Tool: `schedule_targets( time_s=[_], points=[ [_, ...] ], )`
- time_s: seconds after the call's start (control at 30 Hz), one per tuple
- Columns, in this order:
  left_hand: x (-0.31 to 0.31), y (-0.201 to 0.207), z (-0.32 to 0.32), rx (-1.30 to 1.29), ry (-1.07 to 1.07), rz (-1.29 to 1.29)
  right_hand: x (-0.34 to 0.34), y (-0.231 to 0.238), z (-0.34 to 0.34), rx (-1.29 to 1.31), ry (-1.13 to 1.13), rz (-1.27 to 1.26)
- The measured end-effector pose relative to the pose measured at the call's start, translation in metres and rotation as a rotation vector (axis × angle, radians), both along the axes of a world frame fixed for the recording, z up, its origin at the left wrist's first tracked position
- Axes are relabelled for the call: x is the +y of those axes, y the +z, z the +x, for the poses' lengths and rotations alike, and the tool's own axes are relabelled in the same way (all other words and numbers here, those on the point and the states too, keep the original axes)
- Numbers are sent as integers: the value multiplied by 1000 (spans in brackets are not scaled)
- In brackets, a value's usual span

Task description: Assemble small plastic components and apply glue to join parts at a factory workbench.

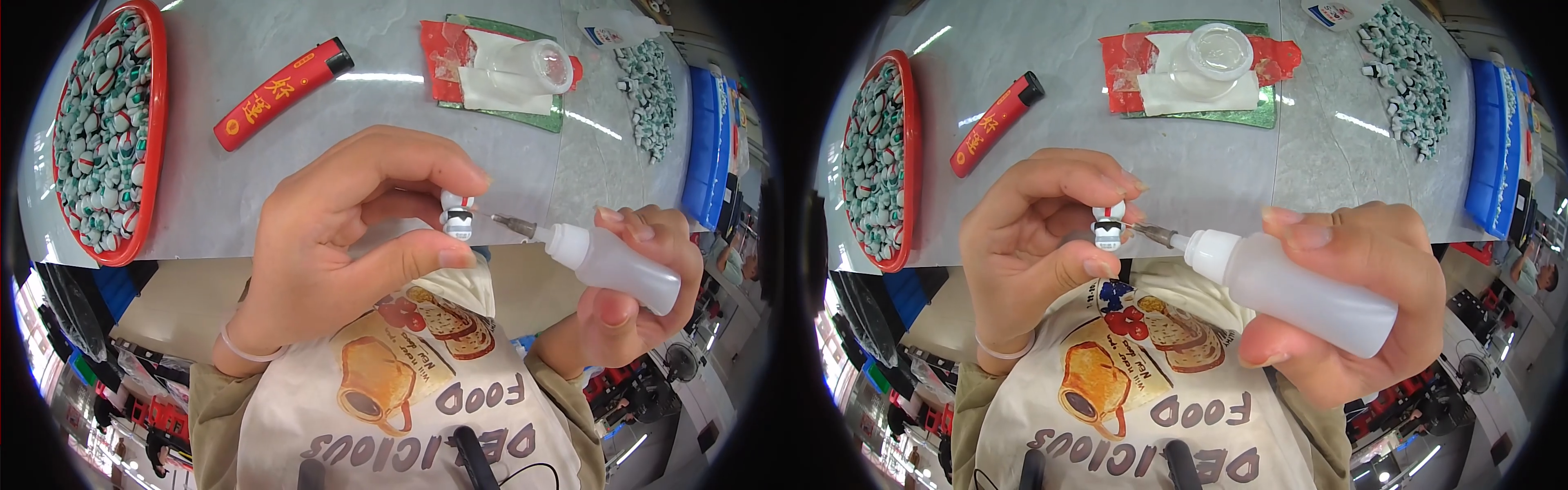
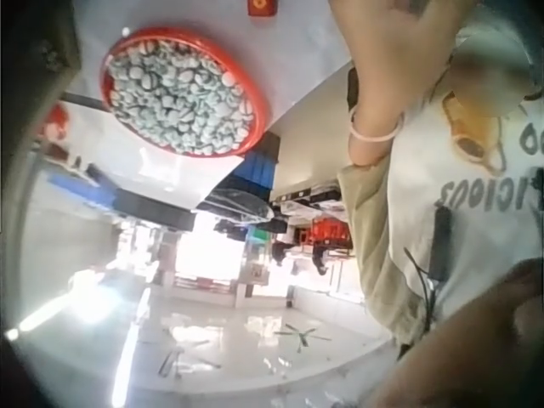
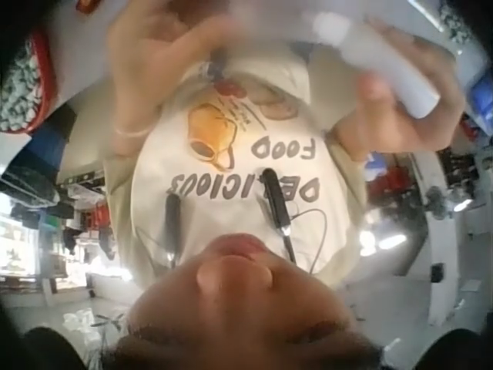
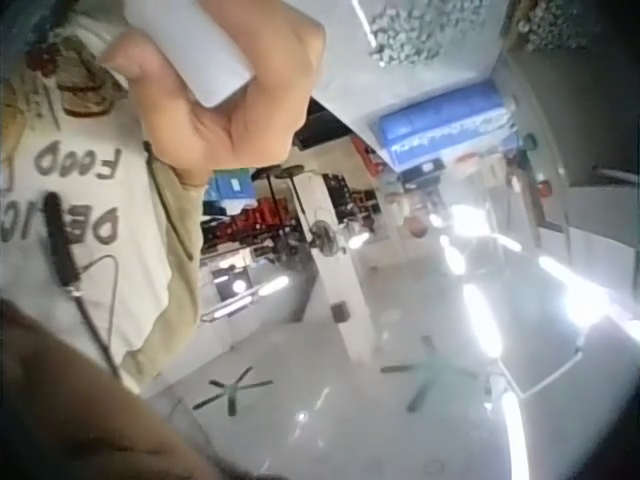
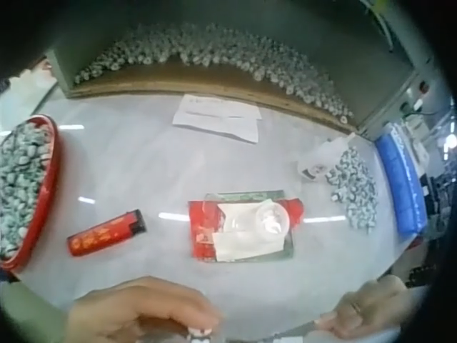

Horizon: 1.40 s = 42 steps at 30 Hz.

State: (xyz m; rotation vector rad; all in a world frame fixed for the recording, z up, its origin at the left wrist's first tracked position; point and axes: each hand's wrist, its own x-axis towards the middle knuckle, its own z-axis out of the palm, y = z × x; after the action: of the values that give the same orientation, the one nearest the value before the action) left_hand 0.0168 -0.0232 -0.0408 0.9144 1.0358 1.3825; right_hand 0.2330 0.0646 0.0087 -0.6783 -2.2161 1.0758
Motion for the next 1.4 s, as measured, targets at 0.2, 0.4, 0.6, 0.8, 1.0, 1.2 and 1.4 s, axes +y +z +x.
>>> schedule_targets(
  time_s=[0.2,0.4,0.6,0.8,1.0,1.2,1.4],
  points=[
    [0,1,1,-2,10,-13,2,2,2,-17,31,32],
    [1,-1,-1,-11,6,10,-1,3,1,-14,-20,37],
    [0,-2,1,54,41,70,-10,-10,2,259,-488,-95],
    [-2,-8,3,291,73,207,-8,-20,10,342,-538,-231],
    [-2,-11,3,416,93,355,-5,-31,16,476,-352,-424],
    [-5,-8,10,271,183,244,-4,-33,15,493,-327,-522],
    [-3,-9,4,389,86,347,-3,-38,14,464,-476,-488]
  ],
)
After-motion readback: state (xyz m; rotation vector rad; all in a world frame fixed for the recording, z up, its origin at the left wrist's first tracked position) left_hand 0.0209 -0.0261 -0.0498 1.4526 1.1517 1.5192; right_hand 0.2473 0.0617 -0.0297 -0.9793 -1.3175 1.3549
